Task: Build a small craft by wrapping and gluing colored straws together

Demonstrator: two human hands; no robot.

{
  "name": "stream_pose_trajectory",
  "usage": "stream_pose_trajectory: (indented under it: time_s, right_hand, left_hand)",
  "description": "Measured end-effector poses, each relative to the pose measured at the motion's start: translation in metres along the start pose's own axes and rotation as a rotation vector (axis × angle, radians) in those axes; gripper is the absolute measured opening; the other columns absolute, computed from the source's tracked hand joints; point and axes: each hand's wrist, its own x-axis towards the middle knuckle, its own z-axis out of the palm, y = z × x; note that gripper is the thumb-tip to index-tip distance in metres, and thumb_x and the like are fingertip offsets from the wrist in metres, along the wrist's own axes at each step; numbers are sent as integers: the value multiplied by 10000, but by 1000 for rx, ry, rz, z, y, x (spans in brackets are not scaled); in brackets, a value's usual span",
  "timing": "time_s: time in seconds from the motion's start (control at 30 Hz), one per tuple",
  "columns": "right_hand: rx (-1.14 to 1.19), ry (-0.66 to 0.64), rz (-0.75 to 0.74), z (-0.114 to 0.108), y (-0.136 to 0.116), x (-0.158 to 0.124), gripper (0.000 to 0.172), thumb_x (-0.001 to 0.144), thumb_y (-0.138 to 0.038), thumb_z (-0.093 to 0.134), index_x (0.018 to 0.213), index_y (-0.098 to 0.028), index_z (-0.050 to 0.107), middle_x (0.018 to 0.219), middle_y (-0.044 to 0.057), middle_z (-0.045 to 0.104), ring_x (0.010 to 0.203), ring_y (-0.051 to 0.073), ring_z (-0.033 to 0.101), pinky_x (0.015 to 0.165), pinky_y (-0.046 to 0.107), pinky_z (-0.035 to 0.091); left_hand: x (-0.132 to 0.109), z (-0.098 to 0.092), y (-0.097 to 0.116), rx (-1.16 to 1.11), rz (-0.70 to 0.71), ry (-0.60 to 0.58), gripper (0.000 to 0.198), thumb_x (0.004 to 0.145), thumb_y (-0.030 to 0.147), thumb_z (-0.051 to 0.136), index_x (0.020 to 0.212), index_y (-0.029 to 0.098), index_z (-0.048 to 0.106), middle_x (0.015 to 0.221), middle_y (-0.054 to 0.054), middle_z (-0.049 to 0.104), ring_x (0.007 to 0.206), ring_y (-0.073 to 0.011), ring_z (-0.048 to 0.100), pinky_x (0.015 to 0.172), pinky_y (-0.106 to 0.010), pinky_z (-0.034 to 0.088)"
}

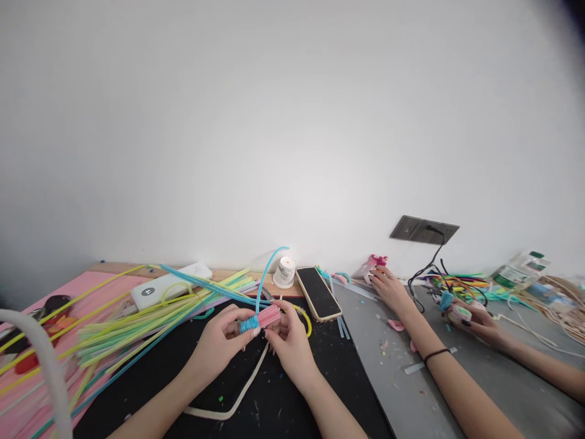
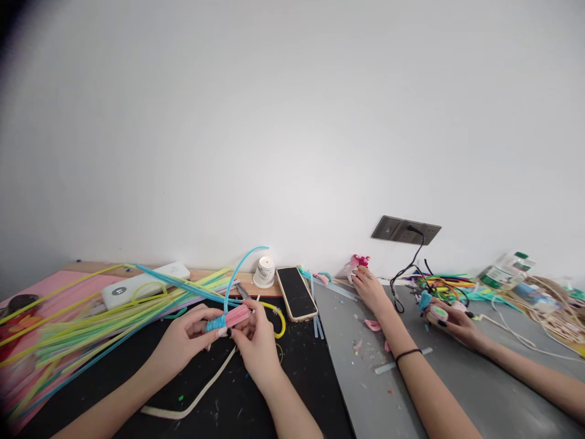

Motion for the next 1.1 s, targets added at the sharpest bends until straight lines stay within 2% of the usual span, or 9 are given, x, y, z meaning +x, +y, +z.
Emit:
stream_pose_trajectory:
  time_s: [0.27, 0.6, 0.77, 0.83, 0.93, 0.97, 1.1]
  right_hand:
    - [-20, 5, -5, 0, 1, -1, 499, 730, -123, 561, 1214, -181, 454, 669, -47, 536, 540, 113, 456, 512, 239, 367]
    - [-32, 28, 7, 1, 1, -1, 521, 708, -102, 563, 1218, -172, 485, 643, -55, 547, 520, 106, 461, 500, 225, 372]
    - [-48, 92, 8, -1, 4, 1, 549, 717, -139, 576, 1255, -162, 471, 637, -46, 578, 500, 114, 463, 481, 224, 379]
    - [-39, 135, -5, -2, 3, 1, 433, 741, -155, 553, 1172, -166, 513, 621, -45, 569, 497, 117, 468, 479, 224, 381]
    - [-61, 184, -33, -4, 1, 1, 109, 791, -199, 529, 888, -178, 573, 622, -34, 538, 507, 114, 467, 477, 219, 365]
    - [-91, 193, -52, -5, -1, 1, 52, 807, -213, 524, 803, -180, 565, 624, -30, 526, 516, 114, 464, 482, 219, 357]
    - [-246, 193, -149, -7, -3, 1, 229, 846, -234, 504, 623, -183, 497, 617, -20, 486, 563, 120, 451, 522, 224, 339]
  left_hand:
    - [1, -1, 3, 92, 19, 24, 224, 727, 301, 691, 904, 165, 668, 804, 15, 515, 541, -114, 539, 489, -249, 451]
    - [-2, -3, 1, 269, 84, 21, 201, 759, 300, 639, 912, 172, 667, 794, 8, 496, 574, -132, 535, 510, -253, 452]
    - [-2, -5, 1, 441, 158, 110, 180, 766, 280, 612, 896, 173, 676, 747, 20, 476, 522, -113, 470, 485, -237, 412]
    - [-2, -6, 1, 493, 194, 148, 183, 770, 273, 601, 899, 169, 677, 736, 23, 469, 504, -109, 457, 481, -238, 409]
    - [-2, -6, 2, 543, 241, 169, 183, 778, 269, 593, 908, 168, 675, 723, 27, 466, 492, -108, 452, 480, -238, 412]
    - [-3, -6, 2, 552, 251, 168, 180, 782, 267, 592, 909, 169, 675, 720, 28, 464, 489, -107, 449, 479, -236, 412]
    - [-4, -5, 1, 570, 274, 169, 171, 790, 255, 587, 909, 166, 672, 712, 34, 451, 475, -100, 443, 466, -226, 414]
